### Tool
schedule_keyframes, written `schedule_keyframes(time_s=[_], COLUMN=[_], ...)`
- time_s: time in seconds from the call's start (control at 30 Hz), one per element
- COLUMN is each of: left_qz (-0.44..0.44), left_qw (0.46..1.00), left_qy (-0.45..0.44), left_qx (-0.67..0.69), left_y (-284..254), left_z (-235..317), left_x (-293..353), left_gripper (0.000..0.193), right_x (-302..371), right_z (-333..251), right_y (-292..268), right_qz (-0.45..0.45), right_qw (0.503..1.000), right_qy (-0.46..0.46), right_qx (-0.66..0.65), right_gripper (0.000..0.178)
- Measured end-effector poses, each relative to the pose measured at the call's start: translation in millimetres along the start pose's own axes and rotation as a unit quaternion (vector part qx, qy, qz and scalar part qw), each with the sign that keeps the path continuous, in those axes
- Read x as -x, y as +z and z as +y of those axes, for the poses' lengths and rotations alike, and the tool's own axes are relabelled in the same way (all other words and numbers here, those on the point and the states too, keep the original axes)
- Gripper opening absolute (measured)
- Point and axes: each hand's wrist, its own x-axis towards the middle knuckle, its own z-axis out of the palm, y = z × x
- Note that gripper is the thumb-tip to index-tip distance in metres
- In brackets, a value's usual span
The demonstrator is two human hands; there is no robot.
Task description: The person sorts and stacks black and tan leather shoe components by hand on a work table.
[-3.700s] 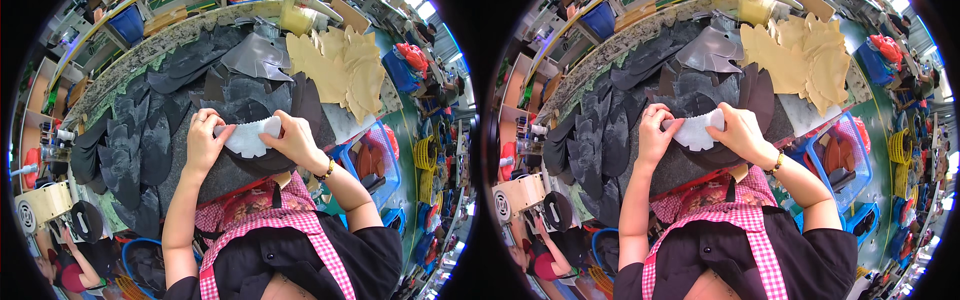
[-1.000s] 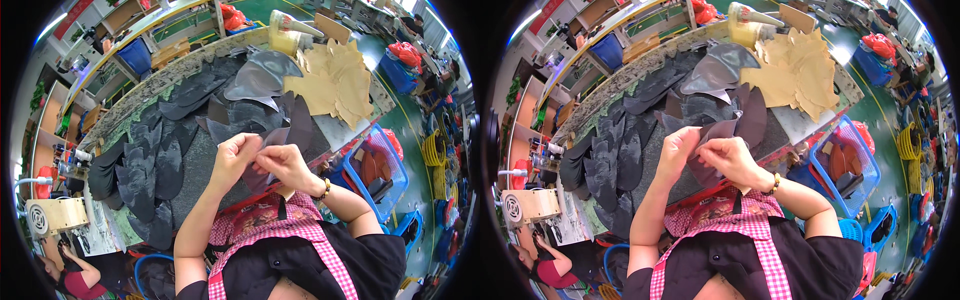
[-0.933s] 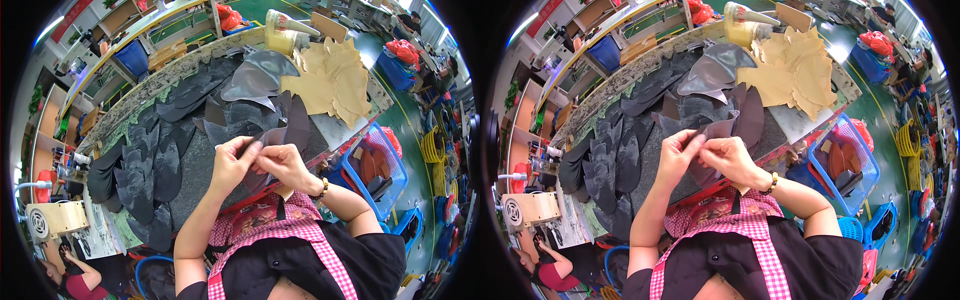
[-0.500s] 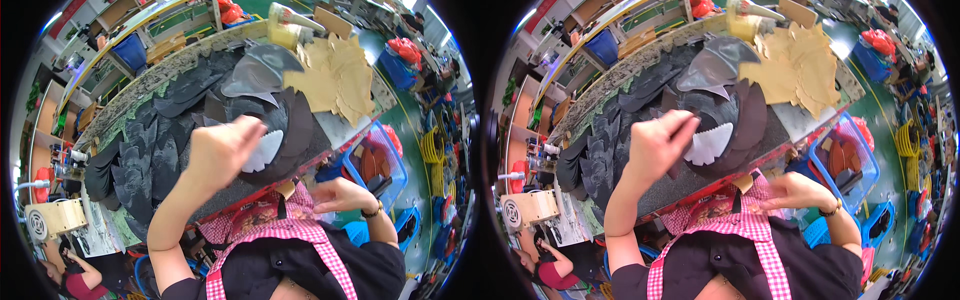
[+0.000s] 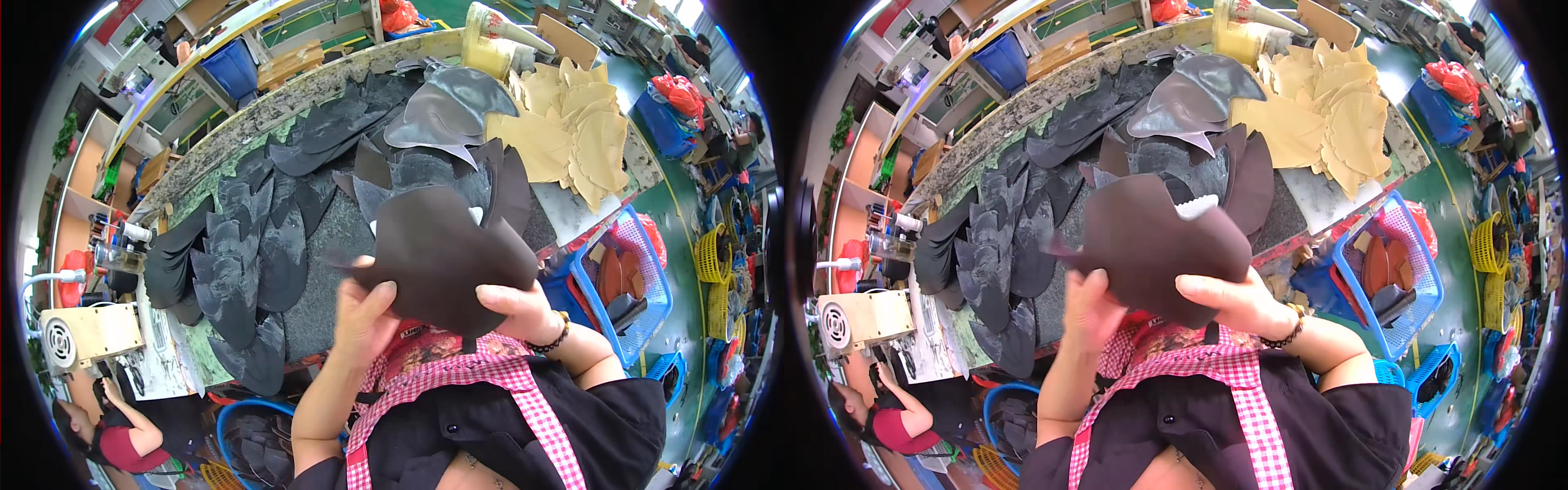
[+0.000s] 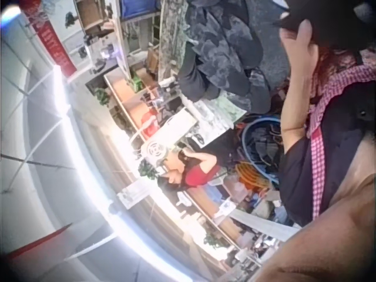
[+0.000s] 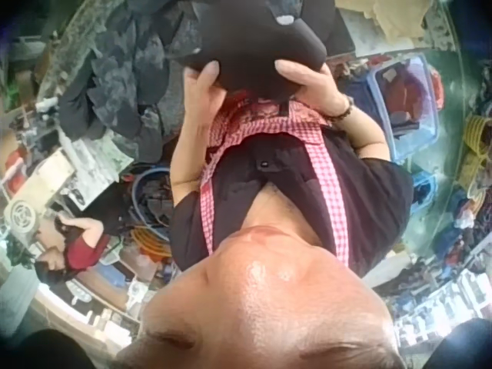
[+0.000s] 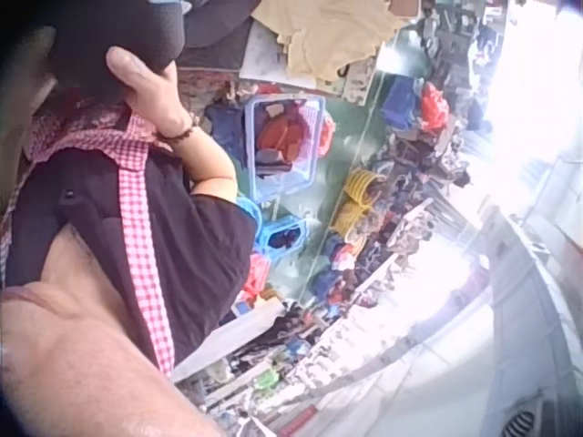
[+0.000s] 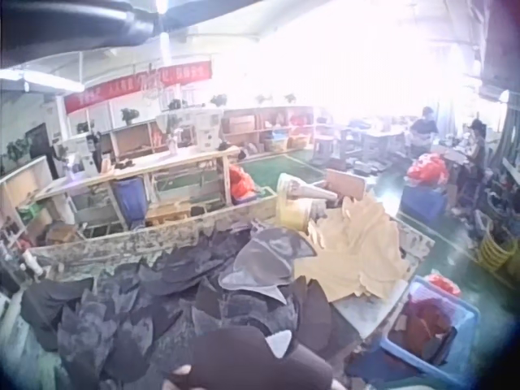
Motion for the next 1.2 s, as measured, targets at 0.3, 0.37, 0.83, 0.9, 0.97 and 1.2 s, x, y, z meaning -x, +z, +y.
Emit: schedule_keyframes(time_s=[0.3,0.37,0.83,0.9,0.97,1.2], left_qz=[0.027,0.002,-0.003,0.008,0.024,0.059], left_qw=[0.809,0.808,0.845,0.826,0.82,0.439], left_qy=[0.172,0.156,0.002,-0.017,-0.035,0.331], left_qx=[-0.562,-0.569,-0.535,-0.563,-0.571,-0.834], left_y=[-37,-32,-43,-42,-42,-43], left_z=[23,25,28,28,30,25], left_x=[-46,-61,-108,-110,-110,-89], left_gripper=[0.009,0.017,0.021,0.023,0.023,0.031], right_x=[-40,-56,-86,-88,-91,-91], right_z=[-8,-9,-24,-20,-17,19], right_y=[-62,-62,-78,-75,-62,-32], right_qz=[0.1,0.15,0.195,0.192,0.181,-0.197], right_qw=[0.787,0.762,0.748,0.686,0.616,0.547], right_qy=[-0.211,-0.276,-0.044,-0.139,-0.234,-0.183], right_qx=[0.571,0.566,0.633,0.688,0.73,0.792], right_gripper=[0.015,0.018,0.033,0.032,0.036,0.072])
